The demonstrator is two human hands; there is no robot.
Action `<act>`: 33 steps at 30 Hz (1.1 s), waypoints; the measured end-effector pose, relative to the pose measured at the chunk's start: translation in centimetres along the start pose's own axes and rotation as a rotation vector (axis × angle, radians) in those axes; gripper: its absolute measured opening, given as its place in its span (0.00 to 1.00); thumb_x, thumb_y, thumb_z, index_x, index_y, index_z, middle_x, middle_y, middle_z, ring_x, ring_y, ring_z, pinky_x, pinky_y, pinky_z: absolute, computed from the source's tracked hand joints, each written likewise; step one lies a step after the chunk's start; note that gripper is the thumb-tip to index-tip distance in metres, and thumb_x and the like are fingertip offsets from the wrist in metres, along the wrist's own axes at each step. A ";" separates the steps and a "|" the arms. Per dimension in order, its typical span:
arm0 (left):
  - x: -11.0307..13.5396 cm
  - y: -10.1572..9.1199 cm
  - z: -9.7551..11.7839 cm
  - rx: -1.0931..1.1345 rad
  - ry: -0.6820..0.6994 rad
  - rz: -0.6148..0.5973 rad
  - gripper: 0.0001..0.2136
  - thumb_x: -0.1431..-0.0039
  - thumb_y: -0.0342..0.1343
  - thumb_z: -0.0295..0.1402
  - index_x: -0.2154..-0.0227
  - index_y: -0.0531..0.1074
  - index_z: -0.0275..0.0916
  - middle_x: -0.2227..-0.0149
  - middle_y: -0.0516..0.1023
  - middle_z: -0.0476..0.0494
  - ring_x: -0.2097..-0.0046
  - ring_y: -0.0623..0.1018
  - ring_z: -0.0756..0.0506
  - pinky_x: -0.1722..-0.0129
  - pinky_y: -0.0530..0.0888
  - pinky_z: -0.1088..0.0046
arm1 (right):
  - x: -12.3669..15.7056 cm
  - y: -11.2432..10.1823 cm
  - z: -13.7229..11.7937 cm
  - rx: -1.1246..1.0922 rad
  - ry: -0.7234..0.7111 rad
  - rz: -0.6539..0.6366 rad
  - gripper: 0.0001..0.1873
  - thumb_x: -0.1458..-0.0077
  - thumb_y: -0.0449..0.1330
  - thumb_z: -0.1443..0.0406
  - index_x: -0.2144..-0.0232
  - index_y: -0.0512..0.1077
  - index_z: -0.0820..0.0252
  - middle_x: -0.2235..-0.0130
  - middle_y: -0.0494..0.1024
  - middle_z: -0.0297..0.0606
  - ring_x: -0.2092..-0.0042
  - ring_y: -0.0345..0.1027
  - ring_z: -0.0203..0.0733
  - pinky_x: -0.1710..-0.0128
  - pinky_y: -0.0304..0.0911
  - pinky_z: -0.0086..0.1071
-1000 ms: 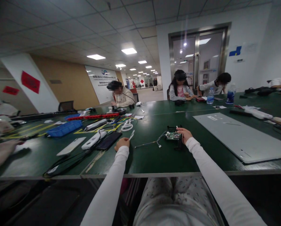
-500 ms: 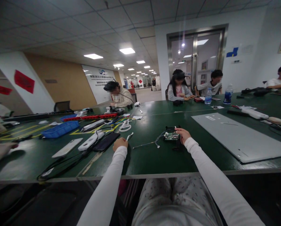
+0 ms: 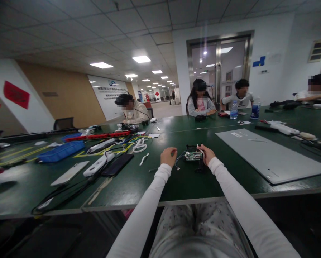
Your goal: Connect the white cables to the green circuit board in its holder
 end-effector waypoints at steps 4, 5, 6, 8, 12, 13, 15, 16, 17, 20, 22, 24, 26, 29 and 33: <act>-1.8 2.9 3.6 0.091 0.028 -0.103 0.11 0.48 0.49 0.31 0.61 0.69 0.42 0.61 0.72 0.47 0.58 0.68 0.47 0.59 0.64 0.72 | 0.1 0.0 -0.2 0.031 -0.004 -0.007 0.15 0.50 0.52 0.60 0.82 0.66 0.62 0.80 0.72 0.38 0.78 0.66 0.37 0.76 0.64 0.32; -2.3 3.5 4.2 0.111 0.033 -0.128 0.11 0.48 0.49 0.30 0.61 0.69 0.42 0.61 0.72 0.47 0.58 0.68 0.47 0.58 0.64 0.72 | 0.1 0.0 -0.2 0.031 -0.006 -0.007 0.15 0.50 0.52 0.60 0.83 0.66 0.62 0.80 0.72 0.38 0.78 0.66 0.37 0.76 0.63 0.31; -2.8 4.1 4.8 0.133 0.042 -0.153 0.11 0.48 0.50 0.29 0.61 0.69 0.42 0.61 0.73 0.47 0.58 0.68 0.48 0.58 0.65 0.72 | 0.0 0.0 -0.2 0.031 -0.008 -0.005 0.16 0.50 0.52 0.60 0.84 0.65 0.61 0.81 0.72 0.38 0.79 0.65 0.37 0.76 0.63 0.31; -3.6 5.0 5.7 0.185 0.066 -0.193 0.12 0.49 0.49 0.27 0.61 0.70 0.41 0.60 0.73 0.48 0.58 0.69 0.49 0.55 0.64 0.74 | 0.0 0.0 -0.2 0.032 -0.010 0.005 0.17 0.50 0.52 0.59 0.85 0.64 0.61 0.82 0.71 0.37 0.79 0.64 0.36 0.76 0.62 0.31; -4.6 6.0 7.2 0.285 0.126 -0.243 0.14 0.47 0.44 0.23 0.62 0.71 0.40 0.60 0.73 0.48 0.57 0.70 0.51 0.53 0.64 0.77 | -0.1 0.0 -0.2 0.022 -0.007 0.019 0.18 0.49 0.51 0.59 0.87 0.63 0.60 0.84 0.69 0.35 0.81 0.62 0.35 0.77 0.61 0.30; -4.8 6.2 7.5 0.292 0.136 -0.267 0.14 0.47 0.43 0.23 0.63 0.72 0.40 0.59 0.73 0.48 0.57 0.70 0.51 0.53 0.64 0.78 | -0.1 0.1 -0.2 0.015 -0.010 0.018 0.18 0.49 0.51 0.60 0.87 0.63 0.60 0.85 0.69 0.34 0.81 0.62 0.34 0.77 0.61 0.30; -4.9 6.3 8.0 0.285 0.150 -0.320 0.14 0.47 0.43 0.24 0.63 0.73 0.39 0.58 0.73 0.47 0.56 0.70 0.51 0.52 0.63 0.79 | -0.1 0.1 -0.2 0.001 -0.020 0.008 0.18 0.49 0.51 0.60 0.88 0.62 0.60 0.85 0.69 0.34 0.80 0.62 0.34 0.75 0.61 0.30; -4.9 6.3 8.1 0.276 0.149 -0.338 0.14 0.47 0.44 0.24 0.63 0.73 0.38 0.58 0.73 0.47 0.55 0.70 0.51 0.51 0.63 0.79 | 0.0 0.1 -0.2 -0.005 -0.024 0.003 0.18 0.49 0.51 0.61 0.88 0.62 0.60 0.84 0.69 0.34 0.80 0.62 0.34 0.75 0.61 0.30; -4.9 6.2 8.1 0.269 0.147 -0.347 0.14 0.47 0.44 0.25 0.63 0.73 0.38 0.57 0.73 0.46 0.55 0.70 0.50 0.51 0.63 0.78 | 0.0 0.2 -0.2 -0.008 -0.026 -0.003 0.18 0.50 0.51 0.61 0.88 0.62 0.60 0.84 0.69 0.34 0.80 0.63 0.34 0.74 0.61 0.30; -4.7 5.7 7.7 0.275 0.136 -0.317 0.13 0.48 0.45 0.24 0.63 0.73 0.37 0.58 0.73 0.46 0.55 0.71 0.50 0.52 0.64 0.78 | 0.3 0.3 -0.3 0.010 -0.026 -0.016 0.18 0.50 0.52 0.60 0.88 0.62 0.60 0.84 0.69 0.34 0.80 0.62 0.34 0.76 0.61 0.29; -4.6 5.2 7.0 0.298 0.127 -0.262 0.13 0.48 0.46 0.23 0.63 0.73 0.37 0.59 0.74 0.46 0.56 0.71 0.51 0.52 0.64 0.79 | 0.5 0.4 -0.4 0.048 -0.040 -0.026 0.16 0.51 0.53 0.59 0.86 0.64 0.61 0.83 0.70 0.34 0.80 0.62 0.33 0.78 0.59 0.28; -4.6 4.7 5.8 0.315 0.101 -0.190 0.13 0.48 0.46 0.23 0.64 0.73 0.37 0.60 0.74 0.46 0.56 0.71 0.51 0.52 0.64 0.79 | 0.8 0.5 -0.5 0.093 -0.060 -0.037 0.13 0.52 0.54 0.58 0.79 0.68 0.60 0.79 0.72 0.35 0.80 0.62 0.33 0.80 0.58 0.27; -4.7 4.0 4.2 0.326 0.056 -0.115 0.12 0.48 0.48 0.24 0.65 0.74 0.37 0.61 0.75 0.46 0.58 0.71 0.52 0.53 0.65 0.79 | 1.0 0.6 -0.6 0.134 -0.066 -0.043 0.13 0.52 0.54 0.57 0.68 0.70 0.58 0.75 0.74 0.34 0.79 0.63 0.34 0.81 0.57 0.27; -5.1 2.7 0.5 0.325 -0.051 -0.010 0.10 0.50 0.50 0.25 0.66 0.74 0.38 0.63 0.75 0.47 0.62 0.73 0.52 0.57 0.67 0.78 | 1.2 0.7 -0.6 0.171 -0.045 -0.040 0.20 0.52 0.54 0.55 0.57 0.66 0.54 0.72 0.74 0.35 0.78 0.64 0.35 0.81 0.57 0.28; -5.1 -0.3 -6.9 0.227 -0.298 0.106 0.07 0.52 0.52 0.30 0.69 0.73 0.38 0.70 0.76 0.47 0.66 0.74 0.50 0.62 0.68 0.76 | 1.2 0.5 -0.6 0.179 -0.022 -0.047 0.23 0.52 0.53 0.54 0.54 0.65 0.56 0.70 0.75 0.39 0.77 0.65 0.36 0.80 0.58 0.28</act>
Point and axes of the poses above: each hand's wrist, its own x-axis away from the middle knuckle, its own y-axis out of the palm, z = x × y, the point moved 3 cm from there along -x, towards the middle knuckle
